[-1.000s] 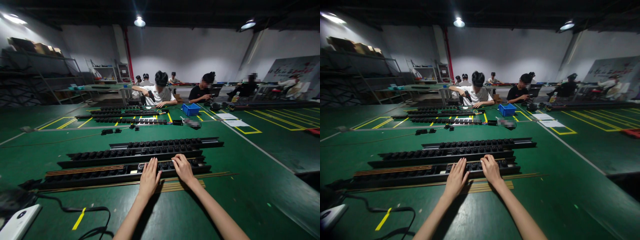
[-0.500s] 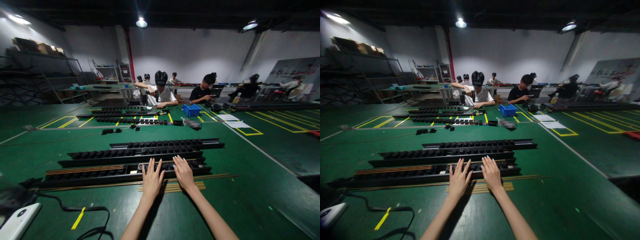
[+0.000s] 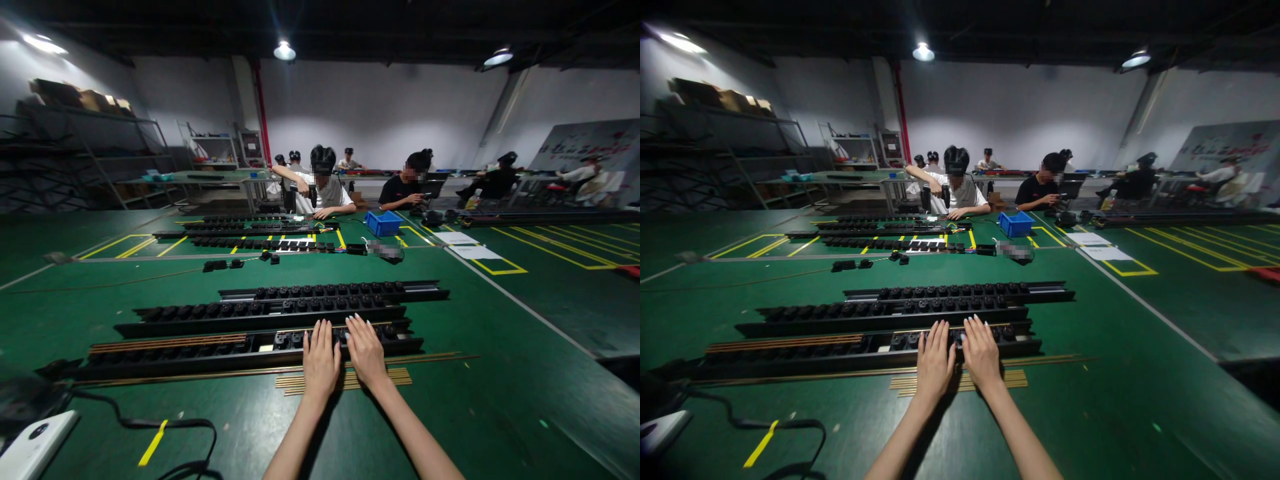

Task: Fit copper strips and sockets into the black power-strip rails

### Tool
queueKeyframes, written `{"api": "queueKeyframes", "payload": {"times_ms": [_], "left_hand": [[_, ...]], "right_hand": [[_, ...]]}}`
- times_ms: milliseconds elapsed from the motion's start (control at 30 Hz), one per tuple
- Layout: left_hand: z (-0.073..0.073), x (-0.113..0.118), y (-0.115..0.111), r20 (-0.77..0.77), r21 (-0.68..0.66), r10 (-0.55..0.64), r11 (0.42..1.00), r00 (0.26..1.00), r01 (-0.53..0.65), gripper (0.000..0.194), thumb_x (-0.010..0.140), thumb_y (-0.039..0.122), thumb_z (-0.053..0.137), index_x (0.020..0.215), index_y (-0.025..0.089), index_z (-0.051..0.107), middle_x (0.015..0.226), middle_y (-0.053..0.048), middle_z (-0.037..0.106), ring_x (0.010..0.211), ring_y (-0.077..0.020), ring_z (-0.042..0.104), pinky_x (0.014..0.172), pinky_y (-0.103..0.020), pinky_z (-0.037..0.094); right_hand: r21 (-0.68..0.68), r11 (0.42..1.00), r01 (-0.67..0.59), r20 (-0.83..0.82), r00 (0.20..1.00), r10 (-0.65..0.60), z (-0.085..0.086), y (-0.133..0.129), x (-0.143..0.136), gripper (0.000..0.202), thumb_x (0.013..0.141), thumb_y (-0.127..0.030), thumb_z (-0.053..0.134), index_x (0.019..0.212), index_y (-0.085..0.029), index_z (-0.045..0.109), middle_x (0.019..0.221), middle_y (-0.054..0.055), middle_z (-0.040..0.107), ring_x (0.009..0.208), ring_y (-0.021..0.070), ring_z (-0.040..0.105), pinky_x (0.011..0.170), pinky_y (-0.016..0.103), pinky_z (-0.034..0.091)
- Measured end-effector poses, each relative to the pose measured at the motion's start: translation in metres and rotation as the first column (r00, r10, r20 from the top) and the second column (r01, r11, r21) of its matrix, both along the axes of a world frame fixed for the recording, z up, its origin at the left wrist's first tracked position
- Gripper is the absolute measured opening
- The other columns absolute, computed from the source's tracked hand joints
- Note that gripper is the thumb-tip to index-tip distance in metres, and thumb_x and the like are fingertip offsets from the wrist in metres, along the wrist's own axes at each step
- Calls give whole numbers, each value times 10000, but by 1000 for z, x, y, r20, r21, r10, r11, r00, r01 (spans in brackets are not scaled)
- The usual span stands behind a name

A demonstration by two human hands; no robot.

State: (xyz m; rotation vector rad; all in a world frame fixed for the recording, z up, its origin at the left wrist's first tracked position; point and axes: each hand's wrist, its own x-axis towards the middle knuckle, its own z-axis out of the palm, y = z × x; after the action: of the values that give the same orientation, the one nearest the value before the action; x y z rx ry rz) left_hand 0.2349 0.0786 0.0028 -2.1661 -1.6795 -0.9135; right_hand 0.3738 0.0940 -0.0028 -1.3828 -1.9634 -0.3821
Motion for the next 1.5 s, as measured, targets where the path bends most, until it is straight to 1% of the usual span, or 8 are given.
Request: {"api": "queueKeyframes", "payload": {"times_ms": [100,267,467,667,833,1033,1200,1500], "left_hand": [[-3,-1,0,1,0,-10,1000,1000,10,500,913,253,377,1405,164,354,1414,-83,457,1335,-214,359,1104,-437,284],[-7,-1,-1,-23,-38,7,999,1000,-8,567,885,205,365,1443,180,268,1444,-75,413,1360,-215,315,1129,-471,223],[-8,-2,-2,-25,-60,4,998,1000,-6,576,874,185,353,1444,187,271,1450,-67,403,1368,-208,299,1150,-482,138],[-8,-1,-1,-8,-53,8,999,1000,-9,557,891,276,392,1430,172,301,1456,-76,395,1369,-213,294,1149,-500,114],[-7,-1,-1,16,-45,5,999,1000,-5,552,896,306,409,1424,172,318,1439,-101,415,1353,-230,325,1141,-509,125],[-6,0,-2,27,-46,9,999,1000,-8,555,909,342,400,1431,182,300,1435,-103,423,1352,-234,328,1136,-515,135],[-6,1,-2,20,-46,20,999,1000,-19,548,915,352,391,1430,188,303,1434,-104,424,1355,-235,323,1134,-516,141],[-6,1,-2,11,-40,32,999,999,-32,556,917,351,387,1440,203,273,1436,-90,425,1359,-232,316,1129,-526,160]], "right_hand": [[-52,998,46,9,999,-46,7,-4,-7,451,953,-306,339,1341,-111,462,1352,136,503,1315,236,393,1067,444,345],[-129,992,-5,58,998,13,19,-15,-23,585,951,-430,299,1458,-144,232,1480,111,317,1377,237,277,1099,466,275],[-206,978,-13,73,997,28,23,-20,-30,554,956,-456,286,1438,-184,303,1437,86,400,1351,226,330,1125,469,183],[-173,983,65,73,996,-53,18,-17,-14,609,953,-460,303,1462,-137,213,1459,123,354,1360,248,311,1111,513,202],[-181,983,-13,56,998,24,11,-15,0,566,959,-408,312,1463,-166,220,1442,103,395,1352,214,331,1076,438,321],[-146,986,82,30,997,-78,11,-16,16,573,961,-397,309,1470,-165,184,1444,118,385,1353,228,329,1095,491,272],[-153,987,48,64,997,-39,9,-15,27,531,969,-372,292,1461,-183,226,1430,100,412,1344,211,346,1089,460,290],[-129,986,106,88,992,-96,3,-14,45,564,961,-411,306,1465,-174,211,1435,110,402,1354,219,328,1103,478,250]]}}
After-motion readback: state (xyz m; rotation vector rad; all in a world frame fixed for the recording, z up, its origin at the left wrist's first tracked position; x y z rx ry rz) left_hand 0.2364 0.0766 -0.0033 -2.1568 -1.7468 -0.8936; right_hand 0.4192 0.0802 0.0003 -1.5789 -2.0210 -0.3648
